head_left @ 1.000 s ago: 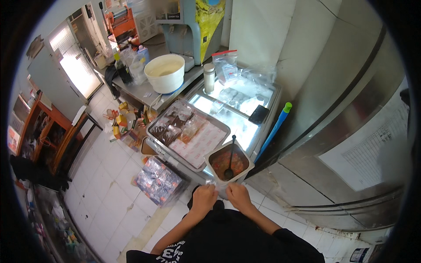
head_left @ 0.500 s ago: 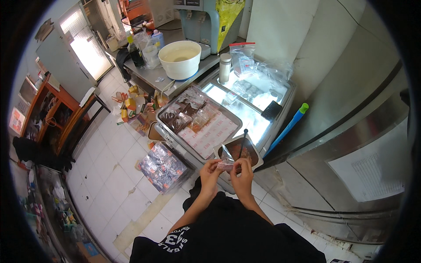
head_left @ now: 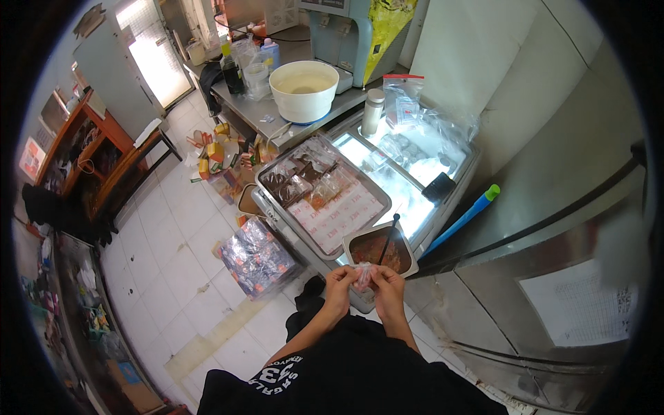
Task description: The person scoops a reddish-brown food mixture from a metal container into small plastic bags using a spoon. They seal each bag and place it on a tray. The person repeats this process multiple times.
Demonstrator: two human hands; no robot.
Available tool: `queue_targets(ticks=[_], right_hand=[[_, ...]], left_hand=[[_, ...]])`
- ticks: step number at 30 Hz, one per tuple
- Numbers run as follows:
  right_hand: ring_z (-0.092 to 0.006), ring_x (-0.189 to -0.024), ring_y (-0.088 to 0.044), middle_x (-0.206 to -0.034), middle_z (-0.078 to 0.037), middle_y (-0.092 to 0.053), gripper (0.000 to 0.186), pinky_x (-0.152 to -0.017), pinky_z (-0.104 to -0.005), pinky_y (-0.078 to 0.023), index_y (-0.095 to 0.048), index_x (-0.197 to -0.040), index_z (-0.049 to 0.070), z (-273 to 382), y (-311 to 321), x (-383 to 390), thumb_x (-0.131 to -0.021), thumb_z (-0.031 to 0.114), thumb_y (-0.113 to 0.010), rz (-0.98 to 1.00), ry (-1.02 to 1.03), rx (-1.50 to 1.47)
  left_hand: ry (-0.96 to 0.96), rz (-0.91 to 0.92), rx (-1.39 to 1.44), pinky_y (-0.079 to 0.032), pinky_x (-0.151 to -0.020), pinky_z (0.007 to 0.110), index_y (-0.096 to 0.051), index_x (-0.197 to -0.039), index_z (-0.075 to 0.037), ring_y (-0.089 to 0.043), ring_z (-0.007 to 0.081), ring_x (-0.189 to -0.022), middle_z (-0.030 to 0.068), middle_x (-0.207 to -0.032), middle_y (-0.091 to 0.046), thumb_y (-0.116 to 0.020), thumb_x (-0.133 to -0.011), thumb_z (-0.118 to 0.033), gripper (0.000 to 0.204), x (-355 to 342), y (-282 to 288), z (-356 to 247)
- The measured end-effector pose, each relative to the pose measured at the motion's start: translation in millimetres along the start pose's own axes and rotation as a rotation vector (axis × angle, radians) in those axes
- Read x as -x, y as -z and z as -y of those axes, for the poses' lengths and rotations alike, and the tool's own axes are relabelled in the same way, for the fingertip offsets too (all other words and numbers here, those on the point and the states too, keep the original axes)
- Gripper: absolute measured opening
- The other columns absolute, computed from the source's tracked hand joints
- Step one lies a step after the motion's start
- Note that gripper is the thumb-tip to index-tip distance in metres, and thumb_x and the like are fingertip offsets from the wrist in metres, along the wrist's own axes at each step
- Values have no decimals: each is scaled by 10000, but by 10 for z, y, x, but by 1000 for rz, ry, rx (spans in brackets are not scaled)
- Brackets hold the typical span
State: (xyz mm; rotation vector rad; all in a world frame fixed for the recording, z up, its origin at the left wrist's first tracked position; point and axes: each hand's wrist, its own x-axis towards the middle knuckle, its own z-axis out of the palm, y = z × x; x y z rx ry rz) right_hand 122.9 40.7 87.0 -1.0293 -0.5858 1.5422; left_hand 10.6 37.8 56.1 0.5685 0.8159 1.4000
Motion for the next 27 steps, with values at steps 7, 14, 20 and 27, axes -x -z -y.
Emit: queue_targets(ticks=[7, 14, 20, 27], right_hand=[[-92, -671, -543, -747, -29, -573, 200, -636, -222, -460, -544, -772, 38, 166, 195, -200, -872, 211, -560, 505, -355, -156], [-106, -740, -552, -784, -39, -560, 358, -692, -263, -478, -385, -1089, 116, 92, 80, -201, -821, 123, -622, 512, -315, -398], [-122, -679, -552, -722, -36, -564, 357, -636, -246, -440, -349, -981, 126, 153, 121, -588, -766, -2, -604, 852, 4, -150], [-102, -634, -492, -706, -1, -496, 371, -605, -227, -403, -342, -921, 112, 469, -97, -684, -710, -69, -587, 433, 82, -108]], left_hand=[[316, 259, 266, -439, -535, 237, -548, -765, -30, -562, 127, -584, 39, -670, -575, -620, -823, -243, 232, -96, 90, -234], [162, 522, 377, -448, -643, 235, -328, -1179, -88, -577, 113, -698, 48, -793, -588, -619, -799, -20, 483, -333, 184, -409], [149, 687, -20, -433, -661, 229, -342, -1105, -104, -557, 120, -710, 33, -773, -559, -624, -759, 39, 469, -531, 375, -536], [-90, 530, -40, -392, -744, 289, -357, -1057, -72, -490, 138, -846, 66, -889, -495, -661, -727, -41, 450, -750, 66, -741]])
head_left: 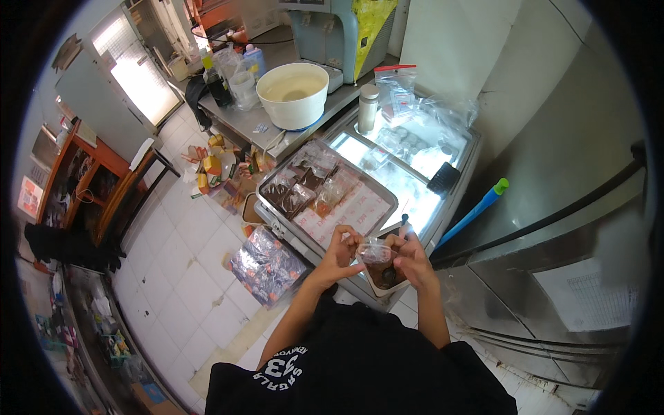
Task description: The person scoops a reddish-brown food mixture from a metal container into small plastic bags using a spoon. They seal each bag and place it on a tray. The person repeats this process multiple times.
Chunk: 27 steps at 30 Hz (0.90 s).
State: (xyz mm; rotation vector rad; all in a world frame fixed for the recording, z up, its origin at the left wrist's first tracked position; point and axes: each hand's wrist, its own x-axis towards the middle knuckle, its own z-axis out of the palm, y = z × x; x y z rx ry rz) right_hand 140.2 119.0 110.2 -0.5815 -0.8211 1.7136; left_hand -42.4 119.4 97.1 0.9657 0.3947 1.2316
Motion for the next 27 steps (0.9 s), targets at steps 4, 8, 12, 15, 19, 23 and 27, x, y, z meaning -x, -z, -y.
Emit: queue_targets(ticks=[4, 8, 12, 15, 19, 23, 27], right_hand=[[-82, -669, -460, -739, 3, -459, 329, -614, -218, -392, -366, -875, 96, -109, -276, -137, -711, -37, -618, -129, 179, 456], [-124, -669, -458, -753, -33, -445, 322, -634, -255, -403, -396, -860, 62, -226, -485, -322, -681, -15, -653, -480, 302, 788], [-203, -718, -457, -794, -93, -419, 270, -670, -311, -398, -418, -896, 19, -237, -504, -482, -710, -2, -614, -675, 556, 921], [-244, -754, -452, -825, -117, -425, 198, -691, -344, -376, -429, -882, 7, -170, -400, -461, -732, -20, -555, -774, 629, 1085], [-284, -732, -482, -824, -149, -452, 110, -643, -356, -400, -466, -841, 7, -116, -303, -366, -758, -13, -536, -688, 772, 1356], [-204, -621, -458, -696, -89, -411, 141, -549, -292, -368, -462, -823, 24, -129, -286, -318, -731, -59, -531, -870, 536, 1214], [-219, -534, -456, -691, -84, -448, 136, -537, -321, -384, -473, -828, 39, -76, -221, -317, -743, -23, -557, -902, 691, 1290]], left_hand=[[-191, -325, -923, -366, -792, 348, -405, -1008, -28, -481, 213, -910, 121, -949, -489, -620, -698, -17, 378, -237, -191, -31], [-641, -385, -1395, -426, -642, 364, -487, -836, 15, -520, 319, -744, 168, -900, -507, -567, -684, 31, 172, -431, -198, -65], [-693, -260, -1244, -425, -583, 361, -481, -776, 23, -506, 314, -680, 168, -846, -490, -545, -696, 72, 114, -530, -221, -22], [-554, -244, -1108, -423, -558, 366, -478, -759, 19, -505, 310, -641, 167, -824, -495, -549, -722, 62, 91, -511, -295, 68], [-359, -194, -975, -399, -517, 364, -454, -720, 8, -485, 303, -572, 147, -714, -485, -564, -741, 41, 117, -592, -342, 188], [-361, -178, -1158, -358, -467, 327, -441, -626, 2, -449, 228, -479, 108, -530, -402, -563, -759, -8, 181, -721, -316, 255], [-73, -131, -1122, -362, -502, 396, -452, -598, 5, -459, 320, -507, 146, -492, -408, -526, -818, -104, 257, -755, -359, 330]])
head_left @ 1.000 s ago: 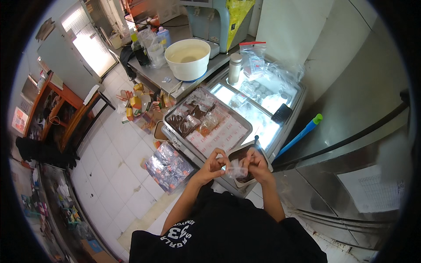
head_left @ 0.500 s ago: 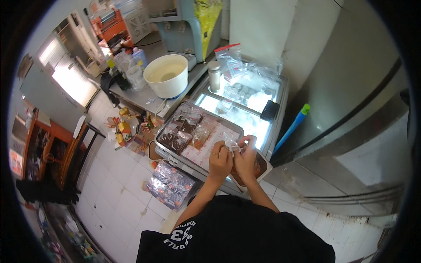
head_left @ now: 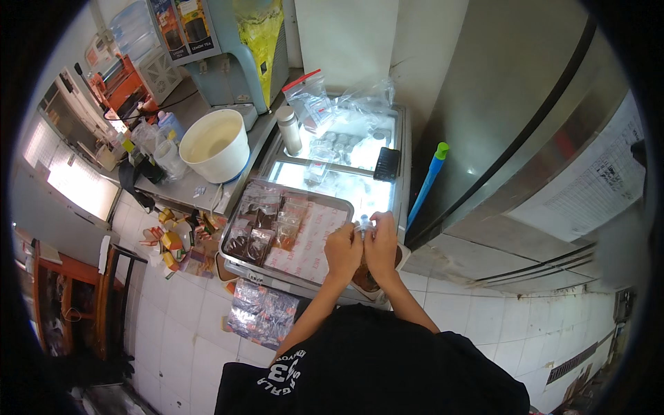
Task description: The person scoops a reddish-brown food mixture from a metal container into small plastic bags using a spoon. They seal each bag and place it on a tray. The person repeats this process multiple times.
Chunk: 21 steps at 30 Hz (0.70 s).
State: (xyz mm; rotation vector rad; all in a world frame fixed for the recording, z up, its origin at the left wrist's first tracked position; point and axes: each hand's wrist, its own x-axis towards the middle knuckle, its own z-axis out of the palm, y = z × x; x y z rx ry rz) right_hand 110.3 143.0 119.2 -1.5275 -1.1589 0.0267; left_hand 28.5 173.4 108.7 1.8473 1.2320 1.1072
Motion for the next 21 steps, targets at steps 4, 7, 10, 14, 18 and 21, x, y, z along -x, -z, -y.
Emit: queue_targets(ticks=[4, 7, 10, 14, 18, 21], right_hand=[[-331, -713, -559, -800, -138, -526, 133, -593, -387, -427, -466, -857, 63, -71, 92, -81, -763, -25, -498, 18, -65, 199], [-331, -686, -563, -772, -130, -544, 94, -575, -391, -429, -473, -831, 56, -70, 93, -46, -774, 21, -539, 113, -270, 112], [-323, -680, -551, -780, -133, -529, 105, -584, -384, -425, -474, -827, 40, -72, 76, 28, -767, 22, -558, 55, -225, 100], [-320, -693, -534, -788, -127, -511, 129, -613, -377, -422, -474, -852, 40, -143, 110, 62, -757, 8, -554, 2, -140, 118], [-320, -690, -529, -795, -126, -514, 128, -617, -378, -423, -478, -851, 47, -197, 139, 111, -756, -8, -544, 96, -57, 145], [-328, -691, -526, -785, -128, -515, 138, -612, -381, -421, -479, -853, 54, -236, 169, 134, -754, -27, -530, 67, -129, 149]], left_hand=[[204, 201, -202, -378, -545, 429, -472, -657, 11, -477, 371, -562, 169, -549, -458, -507, -837, -137, 235, -4, -17, 0], [-45, -79, 51, -394, -594, 427, -491, -718, -4, -499, 374, -640, 173, -649, -490, -518, -818, -124, 158, -42, -72, 2], [-157, -131, -13, -401, -616, 409, -500, -756, -22, -519, 343, -706, 163, -735, -498, -542, -760, -93, 83, -40, -105, 28], [-334, 81, -342, -400, -603, 398, -510, -757, -37, -528, 308, -737, 132, -800, -495, -562, -689, -60, 89, 12, -35, 62], [-209, 166, -330, -399, -589, 386, -511, -738, -44, -537, 292, -716, 98, -813, -504, -586, -661, -57, 109, 6, 45, 31], [-379, -39, -435, -397, -566, 377, -517, -711, -50, -538, 290, -691, 90, -768, -509, -587, -663, -70, 87, -54, 48, 5]])
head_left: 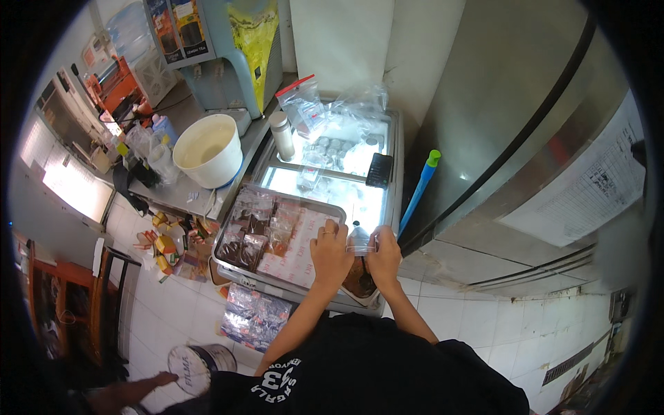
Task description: The person scoops a reddish-brown food mixture from a metal container into small plastic bags using a spoon. They seal each bag and place it on a tray. The person repeats this process multiple times.
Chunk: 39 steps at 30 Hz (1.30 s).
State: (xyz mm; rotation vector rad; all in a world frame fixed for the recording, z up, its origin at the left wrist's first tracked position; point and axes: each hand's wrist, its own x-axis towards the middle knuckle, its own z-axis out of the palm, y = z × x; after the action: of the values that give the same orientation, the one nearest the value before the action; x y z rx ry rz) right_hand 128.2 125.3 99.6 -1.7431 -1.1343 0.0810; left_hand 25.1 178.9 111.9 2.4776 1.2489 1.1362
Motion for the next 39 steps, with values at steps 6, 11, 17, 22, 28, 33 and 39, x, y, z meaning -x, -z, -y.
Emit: queue_targets(ticks=[6, 11, 17, 22, 28, 33, 39], right_hand=[[-214, -552, -466, -625, -101, -439, 206, -506, -313, -380, -457, -849, 48, -99, 29, 21, -716, -23, -598, 167, 47, -96], [-147, -539, -441, -614, -50, -421, 241, -500, -283, -374, -439, -845, 54, -165, 133, -66, -711, -5, -630, 327, 12, -213], [-94, -549, -457, -611, -24, -444, 233, -493, -260, -380, -451, -820, 50, -203, 381, -316, -711, 44, -657, 684, 4, -304], [-67, -589, -513, -729, -31, -535, 205, -483, -197, -415, -511, -830, 18, -663, 136, -238, -814, 187, -626, 700, -386, -801], [-388, -645, -557, -770, -210, -578, 211, -633, -424, -465, -526, -824, -34, -1186, -573, 52, -769, 148, -618, 572, 69, 140], [-344, -638, -570, -644, -182, -558, 168, -585, -403, -439, -522, -783, -5, -1118, -315, 59, -762, 128, -622, 735, 204, -130], [-270, -619, -586, -692, -106, -593, 56, -571, -332, -447, -575, -760, 25, -958, -82, 245, -771, 72, -605, 826, 302, -393]], left_hand=[[-167, 128, 244, -398, -572, 357, -497, -688, -52, -527, 288, -677, 82, -741, -503, -602, -675, -114, 123, -33, -61, 52], [208, 397, 296, -362, -774, 430, -533, -943, -102, -502, 249, -973, 70, -1028, -510, -669, -682, -289, 348, 72, 0, -12], [-189, 433, 125, -174, -962, 508, -385, -1268, -163, -344, 202, -1219, 36, -1318, -375, -642, -755, -382, 615, 360, 230, -104], [274, 299, 682, -257, -985, 432, -319, -1309, -106, -391, 213, -1177, 77, -1250, -423, -577, -839, -213, 547, 777, 177, 9], [764, -65, 1186, -348, -944, 318, -250, -1319, -68, -453, 200, -1110, 96, -1192, -474, -603, -832, -130, 604, 1481, 191, 223], [906, -316, 1220, -358, -936, 299, -373, -1262, -71, -471, 166, -1091, 62, -1215, -479, -612, -827, -144, 501, 1822, 462, 320], [1027, -582, 1288, -379, -918, 297, -362, -1306, -89, -460, 165, -1112, 49, -1241, -465, -537, -878, -169, 470, 2048, 623, 316]])
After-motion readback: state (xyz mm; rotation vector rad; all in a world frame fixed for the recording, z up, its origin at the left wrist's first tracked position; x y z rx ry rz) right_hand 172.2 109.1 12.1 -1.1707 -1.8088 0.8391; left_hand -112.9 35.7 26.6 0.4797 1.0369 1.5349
